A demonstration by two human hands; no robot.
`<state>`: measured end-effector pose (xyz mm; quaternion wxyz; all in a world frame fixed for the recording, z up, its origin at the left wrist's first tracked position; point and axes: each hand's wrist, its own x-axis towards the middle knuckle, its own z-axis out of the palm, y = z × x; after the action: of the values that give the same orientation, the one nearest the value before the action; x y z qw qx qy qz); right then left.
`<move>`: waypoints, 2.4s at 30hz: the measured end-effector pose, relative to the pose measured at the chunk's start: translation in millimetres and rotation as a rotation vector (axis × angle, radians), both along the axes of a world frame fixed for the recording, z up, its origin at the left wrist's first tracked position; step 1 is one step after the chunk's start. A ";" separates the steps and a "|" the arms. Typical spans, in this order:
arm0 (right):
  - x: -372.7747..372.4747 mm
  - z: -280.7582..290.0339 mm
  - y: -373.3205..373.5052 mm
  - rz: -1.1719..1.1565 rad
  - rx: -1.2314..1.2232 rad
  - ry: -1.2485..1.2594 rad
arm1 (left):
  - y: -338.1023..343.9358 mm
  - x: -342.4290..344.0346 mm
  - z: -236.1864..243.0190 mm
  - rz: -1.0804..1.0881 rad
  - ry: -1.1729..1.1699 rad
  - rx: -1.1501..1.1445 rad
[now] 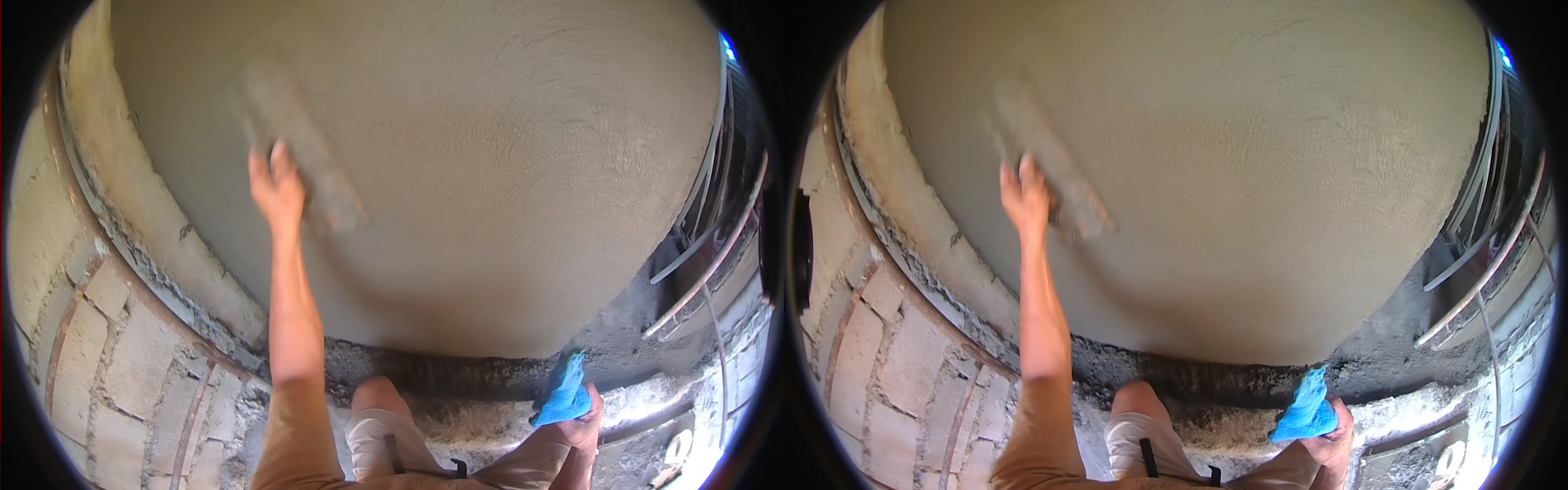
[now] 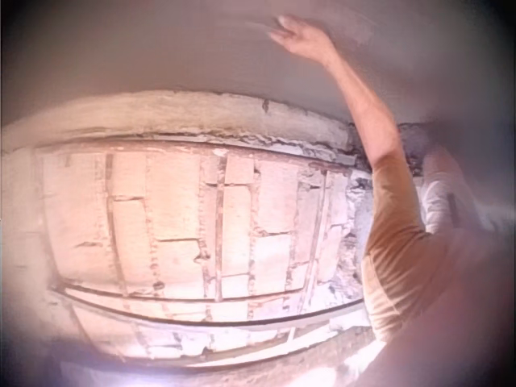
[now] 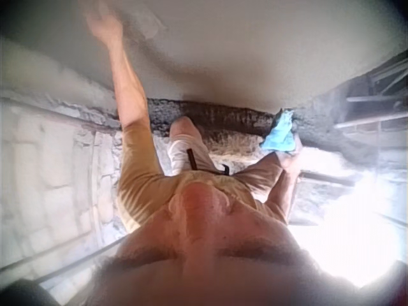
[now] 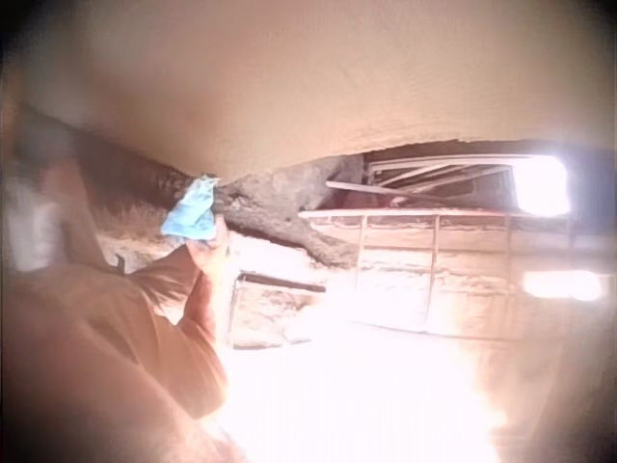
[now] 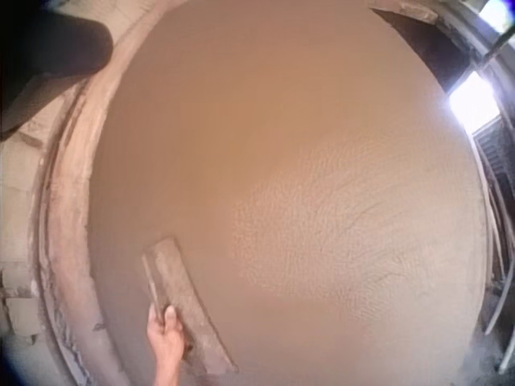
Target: The person smooths plaster across a wall using a trowel while holding a sponge.
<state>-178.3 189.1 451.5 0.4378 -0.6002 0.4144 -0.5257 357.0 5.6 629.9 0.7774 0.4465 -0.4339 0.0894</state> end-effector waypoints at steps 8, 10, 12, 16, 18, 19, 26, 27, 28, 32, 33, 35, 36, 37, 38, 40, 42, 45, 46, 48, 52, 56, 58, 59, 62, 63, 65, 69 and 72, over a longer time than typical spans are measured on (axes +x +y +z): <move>-5.3 -12.9 1.2 0.013 -0.029 0.157 | -11.4 -114.9 -185.1 -0.186 0.058 0.109; 3.2 -3.8 2.7 0.052 -0.016 0.048 | -13.0 -171.5 -100.7 -0.207 -0.097 0.091; 14.4 14.9 2.7 0.014 -0.041 0.054 | -16.7 -164.8 -6.9 -0.053 -0.358 -0.004; 27.2 28.7 6.7 -0.025 -0.095 0.072 | -8.6 -88.5 120.2 0.064 -0.318 -0.066; 34.1 23.3 5.9 0.020 -0.051 -0.003 | 7.0 -10.7 126.4 0.136 -0.265 0.026; 32.8 19.1 7.0 0.020 -0.063 0.035 | 12.7 42.3 127.1 0.239 -0.225 0.096; -2.9 -11.0 16.2 -0.099 0.042 0.317 | 43.5 170.1 -123.5 0.125 0.129 0.169; -5.8 -15.1 17.1 -0.101 0.103 0.205 | 46.6 151.1 -165.0 0.103 0.177 0.196; -12.0 -16.6 15.7 -0.121 0.111 0.160 | 43.7 119.8 -200.4 0.086 0.224 0.216; -36.6 1.2 10.3 -0.144 0.053 0.048 | 13.2 -56.2 -339.8 -0.208 0.418 0.243; -43.6 1.7 7.9 -0.158 0.018 0.071 | 7.9 -102.6 -367.2 -0.230 0.472 0.252; -50.5 3.7 3.9 -0.217 0.028 0.051 | -1.1 -191.0 -386.6 -0.359 0.587 0.279; -55.8 0.4 1.9 -0.195 -0.033 0.144 | -3.1 -241.8 -372.4 -0.543 0.743 0.192; -59.8 0.8 0.2 -0.136 -0.074 0.186 | -7.5 -275.2 -356.7 -0.591 0.669 0.202; -66.8 -1.3 -2.2 -0.090 -0.113 0.236 | -10.9 -301.0 -323.3 -0.610 0.541 0.202; -82.4 -10.4 0.7 -0.155 -0.097 0.245 | -16.4 -315.1 -255.8 -0.592 0.341 0.192; -93.7 -21.2 1.1 -0.327 0.000 0.184 | -17.3 -290.1 -209.6 -0.583 0.264 0.242; -127.0 -36.7 -12.0 -0.191 -0.110 0.213 | 0.3 -197.8 -152.6 -0.369 0.244 0.427; -133.8 -47.3 -16.9 -0.199 -0.082 0.210 | 6.5 -158.3 -148.4 -0.186 0.137 0.504; -148.2 -67.6 -29.2 -0.231 -0.053 0.171 | 17.6 -94.0 -159.0 -0.080 0.001 0.490; -150.9 -110.1 -42.7 -0.224 0.053 0.061 | 44.6 14.1 -250.2 -0.068 0.004 0.571; -175.8 -168.0 -15.5 -0.262 0.266 0.089 | 56.4 38.0 -391.1 -0.126 0.196 0.940; -168.5 -170.5 -12.8 -0.328 0.367 0.047 | 48.5 -1.1 -459.9 -0.296 0.163 1.008; -175.1 -177.6 -6.8 -0.303 0.391 0.115 | 39.7 -42.8 -481.1 -0.384 0.323 0.968; -185.0 -165.0 -1.6 -0.257 0.377 0.373 | 18.3 -168.5 -500.4 -0.514 0.553 1.016; -188.2 -165.0 3.5 -0.278 0.385 0.279 | 13.4 -214.4 -483.8 -0.619 0.605 0.991; -188.2 -160.3 11.8 -0.304 0.380 0.172 | 2.2 -283.7 -452.4 -0.806 0.666 0.903; -181.8 -143.2 36.4 -0.433 0.355 0.107 | -6.9 -345.1 -378.9 -1.047 0.843 0.682; -196.3 -141.8 73.1 -0.515 0.399 0.129 | -5.4 -330.6 -301.7 -1.064 0.620 0.647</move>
<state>-374.6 262.3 309.7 0.3725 -0.4103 0.6741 -0.4884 26.4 0.2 328.2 0.6315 0.3873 -0.3565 -0.5693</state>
